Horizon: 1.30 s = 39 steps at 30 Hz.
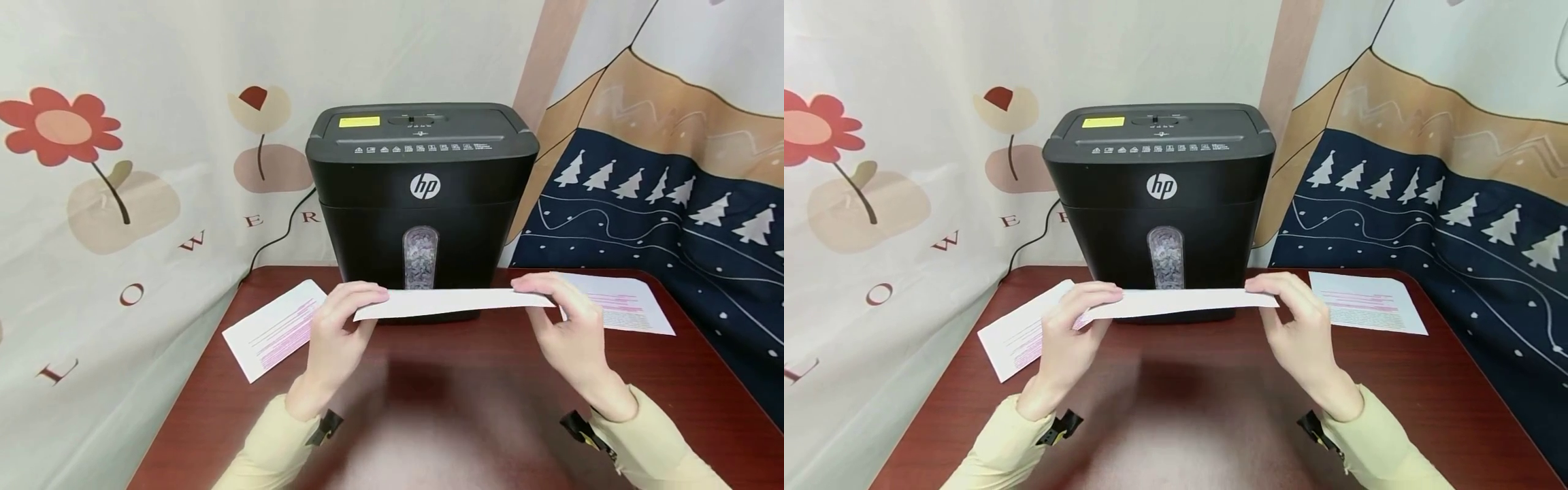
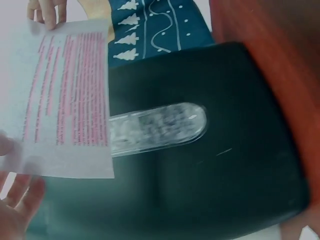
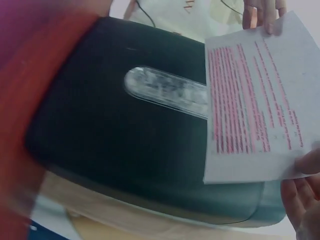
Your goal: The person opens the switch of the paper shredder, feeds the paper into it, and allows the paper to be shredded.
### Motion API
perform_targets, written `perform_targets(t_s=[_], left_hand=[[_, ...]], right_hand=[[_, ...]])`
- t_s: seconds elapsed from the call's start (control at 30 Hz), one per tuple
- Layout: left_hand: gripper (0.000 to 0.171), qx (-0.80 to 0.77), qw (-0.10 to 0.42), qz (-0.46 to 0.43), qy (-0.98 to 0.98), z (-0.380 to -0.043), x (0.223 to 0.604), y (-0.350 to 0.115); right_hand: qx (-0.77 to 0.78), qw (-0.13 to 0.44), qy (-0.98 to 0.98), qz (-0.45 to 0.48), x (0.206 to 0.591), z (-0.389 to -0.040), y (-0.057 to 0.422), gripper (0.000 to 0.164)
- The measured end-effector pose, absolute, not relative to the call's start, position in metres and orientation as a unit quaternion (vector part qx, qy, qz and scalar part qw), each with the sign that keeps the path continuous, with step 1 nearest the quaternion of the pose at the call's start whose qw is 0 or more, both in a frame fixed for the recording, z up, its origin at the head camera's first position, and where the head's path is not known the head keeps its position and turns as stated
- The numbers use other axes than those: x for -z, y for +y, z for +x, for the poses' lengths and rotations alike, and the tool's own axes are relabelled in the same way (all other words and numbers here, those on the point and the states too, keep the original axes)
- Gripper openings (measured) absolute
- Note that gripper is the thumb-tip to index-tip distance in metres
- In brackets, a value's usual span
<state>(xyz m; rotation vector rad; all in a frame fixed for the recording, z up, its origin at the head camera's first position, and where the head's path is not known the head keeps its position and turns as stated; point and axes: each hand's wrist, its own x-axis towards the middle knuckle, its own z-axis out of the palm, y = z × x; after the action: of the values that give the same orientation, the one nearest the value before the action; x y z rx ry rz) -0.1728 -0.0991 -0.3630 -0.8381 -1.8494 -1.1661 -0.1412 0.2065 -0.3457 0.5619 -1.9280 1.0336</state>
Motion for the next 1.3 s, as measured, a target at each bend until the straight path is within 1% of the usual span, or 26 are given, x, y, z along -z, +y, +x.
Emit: perform_targets(t_s=[0.1, 0.2, 0.37, 0.57, 0.8, 0.87, 0.97, 1.07, 1.17, 1.3], left_hand=[[0.022, 0.446, 0.426, -0.352, -0.704, -0.175, 0.35, -0.101], [0.022, 0.436, 0.452, -0.367, -0.686, -0.177, 0.337, -0.102], [0.019, 0.421, 0.481, -0.372, -0.673, -0.179, 0.312, -0.104], [0.017, 0.423, 0.511, -0.376, -0.647, -0.183, 0.283, -0.101], [0.011, 0.424, 0.547, -0.379, -0.615, -0.19, 0.251, -0.096], [0.01, 0.425, 0.555, -0.377, -0.608, -0.193, 0.244, -0.095], [0.009, 0.427, 0.562, -0.37, -0.604, -0.197, 0.236, -0.094], [0.009, 0.426, 0.559, -0.365, -0.611, -0.203, 0.23, -0.095], [0.011, 0.424, 0.553, -0.359, -0.621, -0.209, 0.223, -0.096], [0.011, 0.43, 0.547, -0.355, -0.625, -0.218, 0.213, -0.095]], right_hand=[[-0.418, 0.449, -0.754, 0.235, 0.333, -0.145, 0.204, 0.03], [-0.421, 0.472, -0.735, 0.243, 0.32, -0.149, 0.202, 0.019], [-0.425, 0.516, -0.697, 0.26, 0.296, -0.156, 0.195, 0.004], [-0.432, 0.564, -0.656, 0.254, 0.271, -0.162, 0.188, 0.006], [-0.443, 0.614, -0.602, 0.254, 0.244, -0.173, 0.182, 0.012], [-0.444, 0.627, -0.588, 0.253, 0.236, -0.178, 0.181, 0.011], [-0.443, 0.634, -0.581, 0.254, 0.226, -0.185, 0.18, 0.011], [-0.441, 0.632, -0.585, 0.253, 0.218, -0.192, 0.179, 0.012], [-0.445, 0.619, -0.594, 0.257, 0.211, -0.2, 0.181, 0.014], [-0.47, 0.586, -0.601, 0.273, 0.201, -0.21, 0.182, 0.014]])
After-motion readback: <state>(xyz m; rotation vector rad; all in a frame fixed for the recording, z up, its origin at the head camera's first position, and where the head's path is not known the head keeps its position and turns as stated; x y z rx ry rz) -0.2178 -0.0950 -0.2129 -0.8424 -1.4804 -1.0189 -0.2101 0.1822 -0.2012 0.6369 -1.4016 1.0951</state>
